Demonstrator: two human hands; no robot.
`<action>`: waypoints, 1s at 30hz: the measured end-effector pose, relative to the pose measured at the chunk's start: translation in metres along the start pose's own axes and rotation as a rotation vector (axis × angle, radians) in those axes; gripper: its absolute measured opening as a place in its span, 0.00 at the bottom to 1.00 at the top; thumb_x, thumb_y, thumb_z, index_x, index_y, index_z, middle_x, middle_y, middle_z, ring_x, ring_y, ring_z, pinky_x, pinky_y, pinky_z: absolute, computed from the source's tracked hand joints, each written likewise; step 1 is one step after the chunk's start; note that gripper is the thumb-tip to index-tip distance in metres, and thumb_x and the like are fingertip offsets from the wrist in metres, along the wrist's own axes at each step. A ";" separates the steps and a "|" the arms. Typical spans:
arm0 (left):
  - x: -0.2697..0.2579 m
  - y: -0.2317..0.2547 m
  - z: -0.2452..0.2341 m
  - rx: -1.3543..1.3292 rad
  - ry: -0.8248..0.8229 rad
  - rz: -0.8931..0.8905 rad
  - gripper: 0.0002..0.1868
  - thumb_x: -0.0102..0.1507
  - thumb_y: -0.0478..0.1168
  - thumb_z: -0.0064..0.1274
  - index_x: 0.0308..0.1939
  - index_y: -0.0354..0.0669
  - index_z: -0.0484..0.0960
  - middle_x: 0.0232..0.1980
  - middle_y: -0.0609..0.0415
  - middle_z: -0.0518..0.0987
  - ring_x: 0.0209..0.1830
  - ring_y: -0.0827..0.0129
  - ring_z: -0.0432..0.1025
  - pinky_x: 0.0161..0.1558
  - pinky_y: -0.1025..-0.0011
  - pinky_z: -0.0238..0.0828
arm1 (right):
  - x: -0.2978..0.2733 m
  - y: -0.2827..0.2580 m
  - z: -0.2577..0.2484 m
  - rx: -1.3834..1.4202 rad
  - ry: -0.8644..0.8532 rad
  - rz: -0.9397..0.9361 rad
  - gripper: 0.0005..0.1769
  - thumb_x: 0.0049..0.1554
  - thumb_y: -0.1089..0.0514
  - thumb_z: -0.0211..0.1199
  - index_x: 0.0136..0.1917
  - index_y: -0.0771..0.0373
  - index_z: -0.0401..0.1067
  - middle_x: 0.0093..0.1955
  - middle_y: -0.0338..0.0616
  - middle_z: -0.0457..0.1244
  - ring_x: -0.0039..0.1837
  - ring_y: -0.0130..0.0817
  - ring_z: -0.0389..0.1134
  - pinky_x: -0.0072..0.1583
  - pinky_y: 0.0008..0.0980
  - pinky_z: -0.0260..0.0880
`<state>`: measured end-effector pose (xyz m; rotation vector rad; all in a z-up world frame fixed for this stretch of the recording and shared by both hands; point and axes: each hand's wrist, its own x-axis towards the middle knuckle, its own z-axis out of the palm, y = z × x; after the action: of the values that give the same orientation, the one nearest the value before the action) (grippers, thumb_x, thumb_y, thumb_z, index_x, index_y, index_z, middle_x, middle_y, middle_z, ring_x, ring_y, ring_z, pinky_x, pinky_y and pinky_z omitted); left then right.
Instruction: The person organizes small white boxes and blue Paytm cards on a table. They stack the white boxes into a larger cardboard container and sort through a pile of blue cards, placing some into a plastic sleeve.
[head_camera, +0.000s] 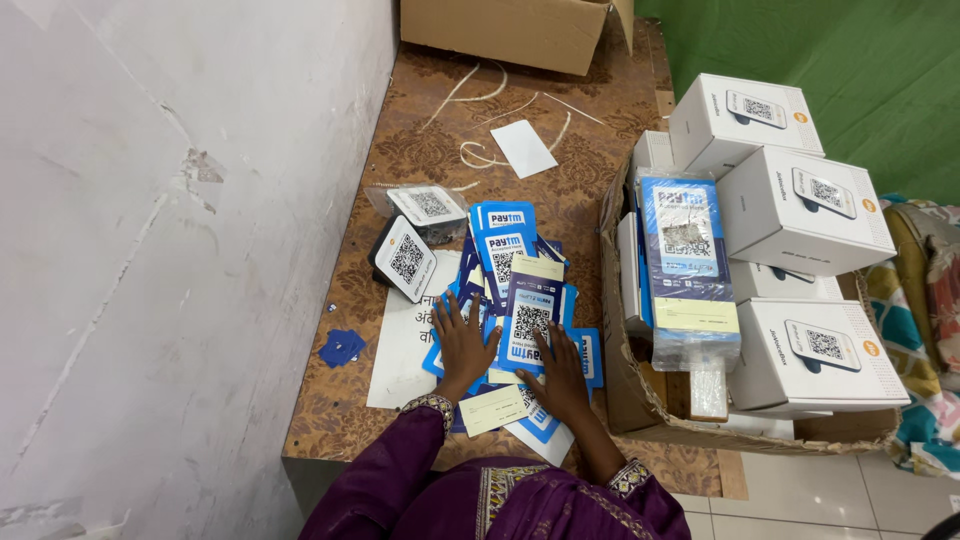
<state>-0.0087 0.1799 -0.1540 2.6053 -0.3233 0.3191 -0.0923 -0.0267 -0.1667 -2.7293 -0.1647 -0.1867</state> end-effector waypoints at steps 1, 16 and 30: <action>-0.002 0.003 -0.001 -0.006 -0.002 -0.005 0.41 0.66 0.62 0.47 0.75 0.38 0.62 0.77 0.18 0.45 0.79 0.25 0.33 0.73 0.34 0.24 | -0.001 -0.001 -0.001 0.009 0.013 0.003 0.48 0.58 0.32 0.61 0.81 0.53 0.49 0.85 0.52 0.39 0.85 0.52 0.35 0.79 0.56 0.38; -0.027 0.013 -0.010 -0.045 -0.049 0.137 0.41 0.65 0.55 0.50 0.75 0.34 0.60 0.80 0.36 0.52 0.82 0.45 0.38 0.74 0.34 0.19 | 0.035 -0.032 0.010 0.069 0.043 0.493 0.73 0.44 0.25 0.73 0.79 0.72 0.40 0.82 0.64 0.38 0.82 0.61 0.35 0.77 0.60 0.38; -0.030 0.011 -0.008 -0.105 0.002 0.120 0.31 0.67 0.51 0.49 0.70 0.38 0.69 0.77 0.43 0.63 0.81 0.51 0.48 0.76 0.37 0.22 | 0.038 -0.008 0.001 0.084 0.083 0.495 0.75 0.34 0.30 0.81 0.79 0.68 0.46 0.72 0.59 0.50 0.70 0.55 0.50 0.70 0.54 0.54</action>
<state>-0.0414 0.1790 -0.1508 2.4877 -0.4844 0.3363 -0.0557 -0.0152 -0.1583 -2.5778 0.5097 -0.1450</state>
